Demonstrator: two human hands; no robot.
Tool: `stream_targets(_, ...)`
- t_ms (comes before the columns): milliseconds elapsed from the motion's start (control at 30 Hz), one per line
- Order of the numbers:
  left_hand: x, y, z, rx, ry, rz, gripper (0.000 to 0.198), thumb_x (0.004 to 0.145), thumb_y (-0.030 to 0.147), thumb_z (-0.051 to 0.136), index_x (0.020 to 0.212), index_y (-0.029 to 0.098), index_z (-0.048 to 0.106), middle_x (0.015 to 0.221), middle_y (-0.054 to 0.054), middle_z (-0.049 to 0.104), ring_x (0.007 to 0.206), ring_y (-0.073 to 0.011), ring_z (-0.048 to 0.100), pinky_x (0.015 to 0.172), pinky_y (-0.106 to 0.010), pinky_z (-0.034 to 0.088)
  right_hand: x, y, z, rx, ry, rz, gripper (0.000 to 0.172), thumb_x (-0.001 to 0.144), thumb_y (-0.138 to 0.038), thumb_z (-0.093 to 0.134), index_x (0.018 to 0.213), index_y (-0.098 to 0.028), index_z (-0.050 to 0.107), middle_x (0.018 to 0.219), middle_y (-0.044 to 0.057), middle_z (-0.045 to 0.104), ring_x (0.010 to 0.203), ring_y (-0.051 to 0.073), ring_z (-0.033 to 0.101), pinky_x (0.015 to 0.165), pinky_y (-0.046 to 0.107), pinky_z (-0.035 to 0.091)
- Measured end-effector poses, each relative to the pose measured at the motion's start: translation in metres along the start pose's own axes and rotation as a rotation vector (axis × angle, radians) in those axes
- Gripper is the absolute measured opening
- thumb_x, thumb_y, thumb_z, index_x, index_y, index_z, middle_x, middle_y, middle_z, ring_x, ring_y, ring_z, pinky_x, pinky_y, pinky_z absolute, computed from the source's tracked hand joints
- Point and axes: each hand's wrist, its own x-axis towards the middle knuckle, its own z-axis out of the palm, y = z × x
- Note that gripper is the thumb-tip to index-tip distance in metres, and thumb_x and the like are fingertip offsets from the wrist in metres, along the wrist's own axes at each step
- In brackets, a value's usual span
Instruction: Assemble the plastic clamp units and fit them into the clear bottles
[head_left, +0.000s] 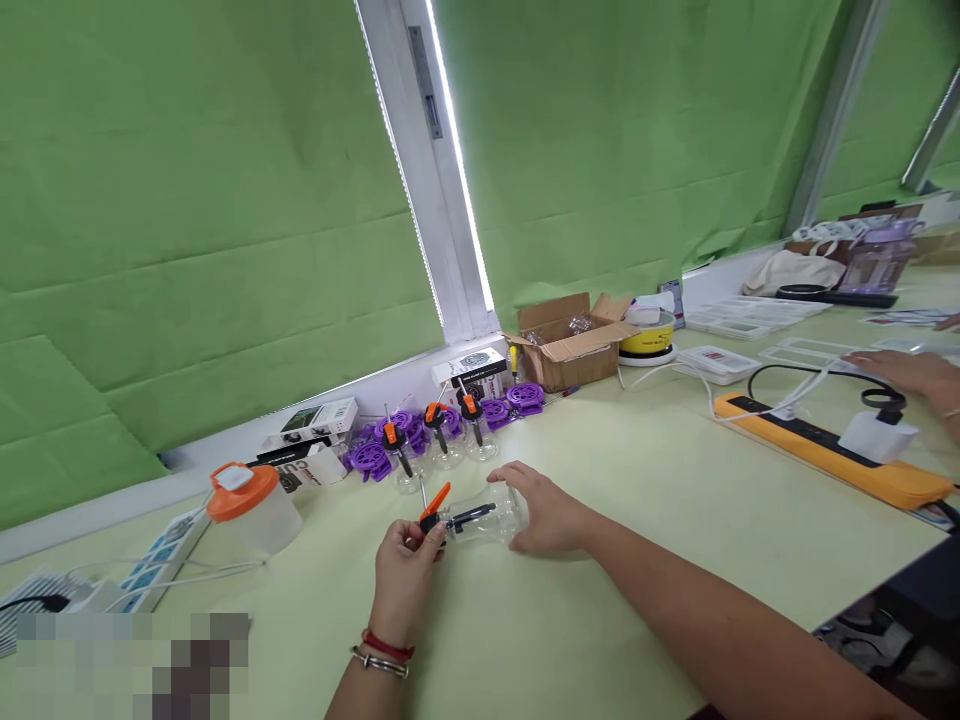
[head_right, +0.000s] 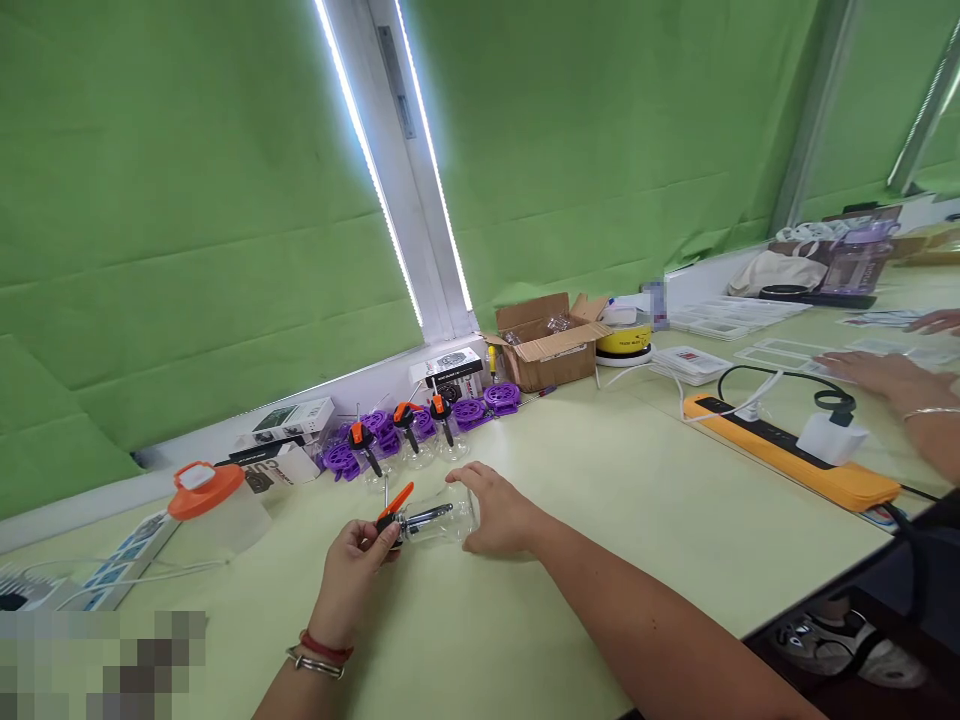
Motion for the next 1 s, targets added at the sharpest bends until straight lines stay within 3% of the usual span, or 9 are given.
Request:
stream_targets(167,-0.003,0.003,0.001,-0.197,-0.120,-0.049,0.057,0.049,0.041,0.083,0.092,0.016,0.056,0.088,-0.005,0.064,0.070,-0.0142,0.059,0.069,-0.032,0.050,0.000,-0.001,-0.004,0.027,-0.012,-0.022,0.080,0.049,-0.015,0.074,0.124,-0.027,0.050,0.127,0.006,0.044,0.117,0.024,0.047,0.099,0.036,0.040)
stream_targets(300,-0.004,0.003,-0.004,-0.333,-0.308,-0.140,0.046,0.064,0.046,0.074,0.096,0.014,0.065,0.091,-0.005,0.063,0.074,-0.0134,0.057,0.072,-0.030,0.049,0.000,0.001,-0.007,0.033,-0.012,-0.046,0.079,0.050,-0.012,0.072,0.124,-0.028,0.050,0.131,0.007,0.041,0.121,0.024,0.044,0.101,0.037,0.038)
stream_targets(467,-0.006,0.004,-0.007,-0.390,-0.402,-0.183,0.041,0.067,0.043,0.074,0.099,0.017,0.068,0.084,-0.004,0.064,0.073,-0.0139,0.057,0.069,-0.029,0.049,0.000,0.005,-0.010,0.040,-0.023,-0.105,0.079,0.051,-0.011,0.070,0.126,-0.028,0.050,0.134,0.007,0.039,0.126,0.026,0.040,0.105,0.041,0.033)
stream_targets(667,-0.006,0.006,-0.009,-0.428,-0.406,-0.226,0.039,0.065,0.040,0.077,0.092,0.013,0.070,0.078,-0.007,0.065,0.072,-0.0146,0.059,0.071,-0.029,0.051,0.001,0.010,-0.010,0.143,-0.036,-0.102,0.086,0.052,-0.018,0.076,0.131,-0.025,0.041,0.126,0.007,0.048,0.118,0.023,0.046,0.103,0.040,0.035)
stream_targets(867,-0.004,0.003,-0.011,-0.388,-0.363,-0.286,0.038,0.061,0.038,0.080,0.089,0.013,0.070,0.085,-0.006,0.067,0.075,-0.0139,0.060,0.073,-0.029,0.054,0.004,0.022,-0.008,0.178,-0.144,-0.008,0.082,0.049,-0.030,0.083,0.122,-0.021,0.049,0.115,0.007,0.054,0.102,0.022,0.053,0.087,0.036,0.045)
stream_targets(1000,-0.004,0.004,-0.011,-0.342,-0.360,-0.269,0.042,0.059,0.037,0.081,0.091,0.014,0.070,0.087,-0.006,0.067,0.078,-0.0150,0.061,0.075,-0.031,0.054,0.005,0.023,-0.008,0.179,-0.116,-0.072,0.080,0.050,-0.024,0.081,0.123,-0.025,0.048,0.120,0.005,0.051,0.108,0.022,0.050,0.089,0.035,0.044)
